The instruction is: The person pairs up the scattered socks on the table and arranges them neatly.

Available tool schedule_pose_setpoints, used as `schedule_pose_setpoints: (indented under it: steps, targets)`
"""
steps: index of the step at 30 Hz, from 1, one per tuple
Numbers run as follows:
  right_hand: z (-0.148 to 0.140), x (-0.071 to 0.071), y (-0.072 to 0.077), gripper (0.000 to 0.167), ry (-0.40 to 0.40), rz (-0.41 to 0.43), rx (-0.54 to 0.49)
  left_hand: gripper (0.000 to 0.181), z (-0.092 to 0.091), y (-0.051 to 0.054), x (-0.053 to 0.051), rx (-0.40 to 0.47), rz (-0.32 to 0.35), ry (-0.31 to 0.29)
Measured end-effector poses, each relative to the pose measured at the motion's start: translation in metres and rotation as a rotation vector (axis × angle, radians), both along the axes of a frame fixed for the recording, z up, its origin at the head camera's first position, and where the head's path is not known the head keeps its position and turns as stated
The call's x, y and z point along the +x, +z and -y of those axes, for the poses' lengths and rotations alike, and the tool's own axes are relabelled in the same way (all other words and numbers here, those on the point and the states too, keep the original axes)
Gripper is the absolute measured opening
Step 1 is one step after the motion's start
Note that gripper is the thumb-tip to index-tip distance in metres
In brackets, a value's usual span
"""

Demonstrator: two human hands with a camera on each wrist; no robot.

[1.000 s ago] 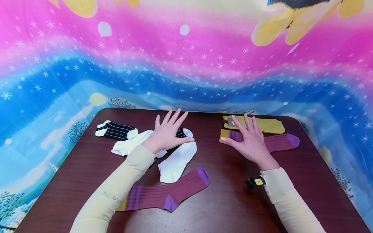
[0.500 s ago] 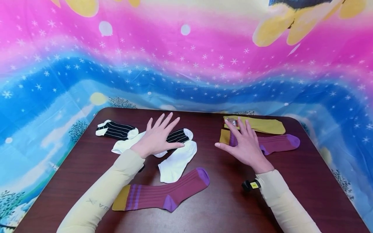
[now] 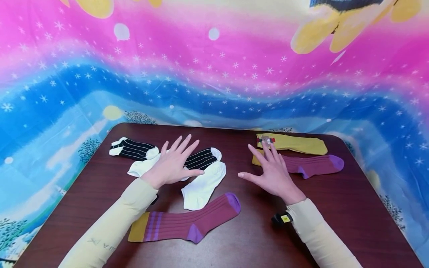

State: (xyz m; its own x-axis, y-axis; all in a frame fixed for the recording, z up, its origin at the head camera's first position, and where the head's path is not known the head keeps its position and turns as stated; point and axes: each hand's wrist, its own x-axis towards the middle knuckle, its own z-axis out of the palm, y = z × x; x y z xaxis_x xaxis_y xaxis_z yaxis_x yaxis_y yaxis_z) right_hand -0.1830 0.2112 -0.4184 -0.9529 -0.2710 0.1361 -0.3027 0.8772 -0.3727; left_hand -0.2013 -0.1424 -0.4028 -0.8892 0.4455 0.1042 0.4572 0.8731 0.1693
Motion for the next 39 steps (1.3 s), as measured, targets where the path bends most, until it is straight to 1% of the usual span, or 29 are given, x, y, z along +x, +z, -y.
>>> schedule_pose_setpoints:
  steps: [5,11,16,20,25,30,39]
  targets:
    - [0.007,0.003,-0.002,0.103,0.026,0.019,0.000,0.106,0.005,-0.002,0.005,0.001,0.005,0.010]
    - [0.013,0.007,-0.002,0.103,0.068,0.014,-0.011,0.108,0.012,-0.006,0.011,-0.007,0.013,0.012]
    - [0.017,0.011,-0.003,0.104,0.078,0.033,-0.009,0.106,0.016,-0.005,0.019,0.019,0.035,0.010]
    - [0.020,0.013,-0.004,0.104,0.089,0.040,-0.001,0.106,0.020,-0.005,0.026,0.016,0.029,0.007]
    - [0.021,0.015,-0.005,0.105,0.107,0.032,-0.006,0.109,0.026,-0.011,0.033,0.005,0.012,-0.003]
    - [0.023,0.017,-0.005,0.105,0.117,0.029,-0.006,0.109,0.032,-0.015,0.043,0.001,0.007,-0.005]
    - [0.027,0.022,-0.007,0.106,0.141,0.043,-0.020,0.109,0.044,-0.018,0.060,0.033,-0.003,0.011]
